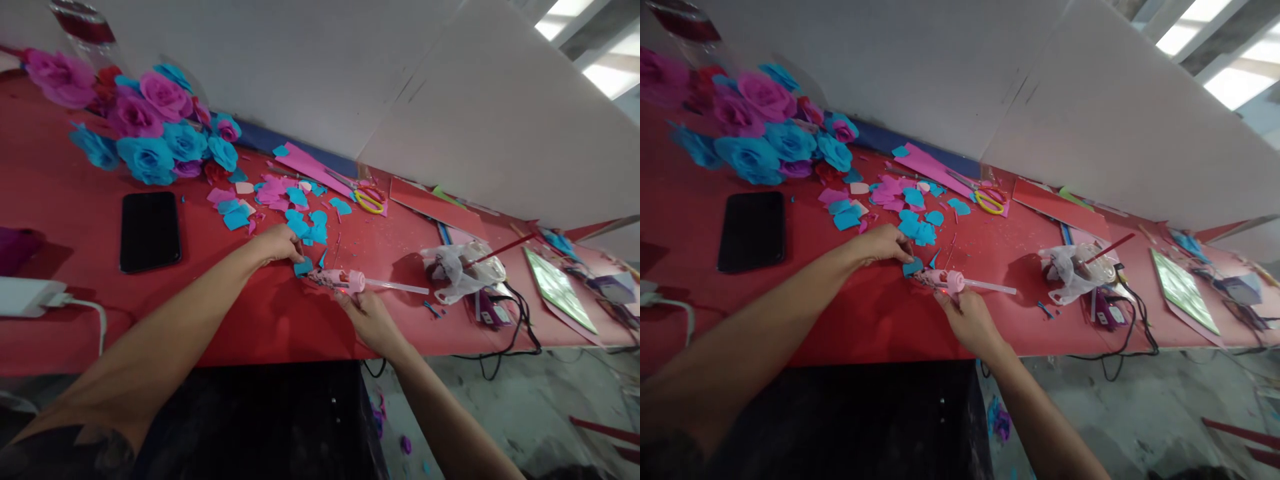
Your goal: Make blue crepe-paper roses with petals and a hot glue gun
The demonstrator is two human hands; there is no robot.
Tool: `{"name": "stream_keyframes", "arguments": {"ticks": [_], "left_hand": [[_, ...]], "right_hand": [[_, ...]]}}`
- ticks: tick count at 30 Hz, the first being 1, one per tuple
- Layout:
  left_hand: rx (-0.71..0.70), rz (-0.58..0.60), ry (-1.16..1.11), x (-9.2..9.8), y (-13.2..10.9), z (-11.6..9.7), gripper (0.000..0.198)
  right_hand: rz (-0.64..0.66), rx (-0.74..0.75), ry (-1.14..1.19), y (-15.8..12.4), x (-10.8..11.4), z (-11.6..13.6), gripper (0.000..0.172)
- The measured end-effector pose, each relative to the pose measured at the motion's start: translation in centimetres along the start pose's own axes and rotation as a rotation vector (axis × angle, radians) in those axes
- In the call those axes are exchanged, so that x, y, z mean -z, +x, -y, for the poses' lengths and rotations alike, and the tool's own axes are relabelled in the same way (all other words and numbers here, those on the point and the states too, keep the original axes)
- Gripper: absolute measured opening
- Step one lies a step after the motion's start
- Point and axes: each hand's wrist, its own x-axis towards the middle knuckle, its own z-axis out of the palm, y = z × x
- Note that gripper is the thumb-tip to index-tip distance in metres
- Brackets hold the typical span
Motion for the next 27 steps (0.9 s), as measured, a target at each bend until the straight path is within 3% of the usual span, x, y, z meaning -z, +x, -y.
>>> {"name": "stream_keyframes", "arguments": {"ticks": [20,27], "left_hand": [[-0.033,-0.001,-0.032,0.0,0.2,0.3,0.011],[-0.028,0.006,-0.04,0.0,0.2,0.3,0.011]], "right_hand": [[-0.079,-0.061,-0.069,0.0,0.9,-1.0,0.03],[-0.055,-0.001,-0.128,-0.3,1.3,-0.5,0.031]]}}
